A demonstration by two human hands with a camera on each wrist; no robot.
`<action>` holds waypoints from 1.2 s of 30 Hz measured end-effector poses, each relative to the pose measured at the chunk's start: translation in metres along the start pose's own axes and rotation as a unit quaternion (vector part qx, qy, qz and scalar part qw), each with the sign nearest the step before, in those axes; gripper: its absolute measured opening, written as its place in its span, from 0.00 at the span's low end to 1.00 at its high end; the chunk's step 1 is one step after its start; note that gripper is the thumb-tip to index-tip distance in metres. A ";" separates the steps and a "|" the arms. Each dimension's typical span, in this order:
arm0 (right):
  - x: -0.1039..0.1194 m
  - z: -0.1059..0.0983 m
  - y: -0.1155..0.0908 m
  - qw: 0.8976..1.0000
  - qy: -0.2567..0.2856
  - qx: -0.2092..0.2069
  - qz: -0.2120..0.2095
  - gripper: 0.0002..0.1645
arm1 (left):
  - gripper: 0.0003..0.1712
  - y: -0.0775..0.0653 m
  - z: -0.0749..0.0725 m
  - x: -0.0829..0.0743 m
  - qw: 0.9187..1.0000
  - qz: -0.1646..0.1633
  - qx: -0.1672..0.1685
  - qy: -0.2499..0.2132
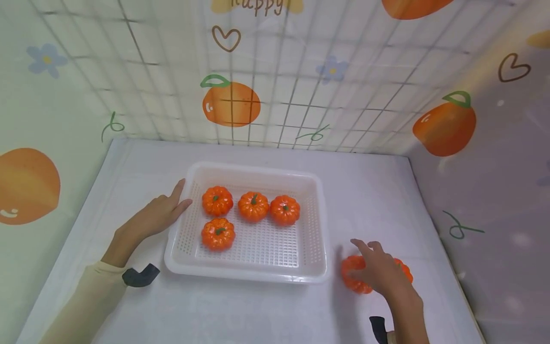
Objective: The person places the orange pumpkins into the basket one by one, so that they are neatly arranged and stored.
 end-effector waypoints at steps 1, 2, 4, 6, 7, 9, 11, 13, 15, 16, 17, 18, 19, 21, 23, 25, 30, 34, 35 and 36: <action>0.000 0.002 -0.001 1.000 -0.001 -0.002 -0.002 0.51 | 0.46 0.000 0.000 0.000 1.000 0.000 0.000 -0.001; -0.001 0.005 -0.002 1.000 -0.003 -0.005 -0.004 0.51 | 0.46 -0.001 0.000 0.000 1.000 -0.001 0.000 -0.003; -0.002 0.009 -0.002 1.000 -0.004 -0.008 -0.003 0.50 | 0.46 -0.001 0.000 0.000 1.000 0.000 0.000 -0.005; -0.003 0.011 -0.001 1.000 -0.007 -0.011 -0.003 0.51 | 0.46 -0.001 0.000 0.000 1.000 0.001 0.000 -0.009; -0.004 0.013 -0.001 1.000 -0.008 -0.012 -0.002 0.51 | 0.46 -0.001 0.001 0.000 1.000 -0.001 0.001 -0.012; -0.007 0.016 0.000 1.000 -0.007 -0.010 0.008 0.52 | 0.46 -0.001 0.001 0.000 1.000 0.000 0.001 -0.014; -0.010 0.019 0.001 1.000 -0.004 -0.003 0.019 0.52 | 0.46 -0.002 0.001 0.000 1.000 0.000 0.001 -0.014; -0.014 0.024 0.003 0.999 -0.001 0.006 0.034 0.53 | 0.46 -0.002 0.001 0.000 1.000 -0.001 0.001 -0.014; -0.017 0.029 0.005 0.999 -0.003 0.015 0.045 0.53 | 0.46 -0.002 0.001 -0.001 1.000 -0.002 0.002 -0.016; -0.018 0.031 0.005 0.999 -0.003 0.019 0.049 0.54 | 0.46 -0.002 0.001 -0.001 1.000 -0.003 0.002 -0.015; -0.020 0.032 0.006 0.998 -0.004 0.020 0.053 0.54 | 0.46 -0.002 0.001 -0.001 1.000 -0.003 0.002 -0.016; -0.021 0.034 0.006 0.998 -0.007 0.020 0.055 0.54 | 0.46 -0.002 0.001 0.000 1.000 -0.004 0.002 -0.016; -0.021 0.034 0.007 0.998 -0.009 0.019 0.055 0.54 | 0.46 -0.002 0.001 0.000 1.000 -0.007 0.001 -0.018; -0.022 0.035 0.007 0.998 -0.009 0.018 0.056 0.54 | 0.46 -0.002 0.001 0.000 1.000 -0.008 0.000 -0.018; -0.021 0.034 0.007 0.998 -0.010 0.017 0.055 0.54 | 0.46 -0.002 0.001 0.001 1.000 -0.010 -0.001 -0.022; -0.020 0.033 0.006 0.998 -0.010 0.018 0.054 0.53 | 0.46 -0.002 0.001 0.001 1.000 -0.009 -0.001 -0.023; -0.016 0.029 0.003 0.999 -0.009 0.015 0.042 0.52 | 0.46 -0.002 0.000 0.000 1.000 -0.005 -0.001 -0.025; -0.009 0.020 0.001 1.000 -0.012 -0.007 0.007 0.49 | 0.46 -0.002 0.000 0.000 1.000 -0.006 -0.001 -0.021; -0.007 0.017 0.000 1.000 -0.010 -0.014 -0.001 0.48 | 0.46 -0.002 0.000 0.000 1.000 -0.006 -0.001 -0.019; -0.005 0.014 -0.001 1.000 -0.010 -0.019 -0.011 0.47 | 0.46 -0.002 0.000 0.000 1.000 -0.006 -0.001 -0.017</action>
Point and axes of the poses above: each hand's wrist, its own y-axis towards the middle knuckle, its own z-axis out of the palm, x = y × z, the point moved 8 cm from there along y, towards the middle knuckle, and after that the axes turned 3 degrees about -x, right-handed, at the moved point
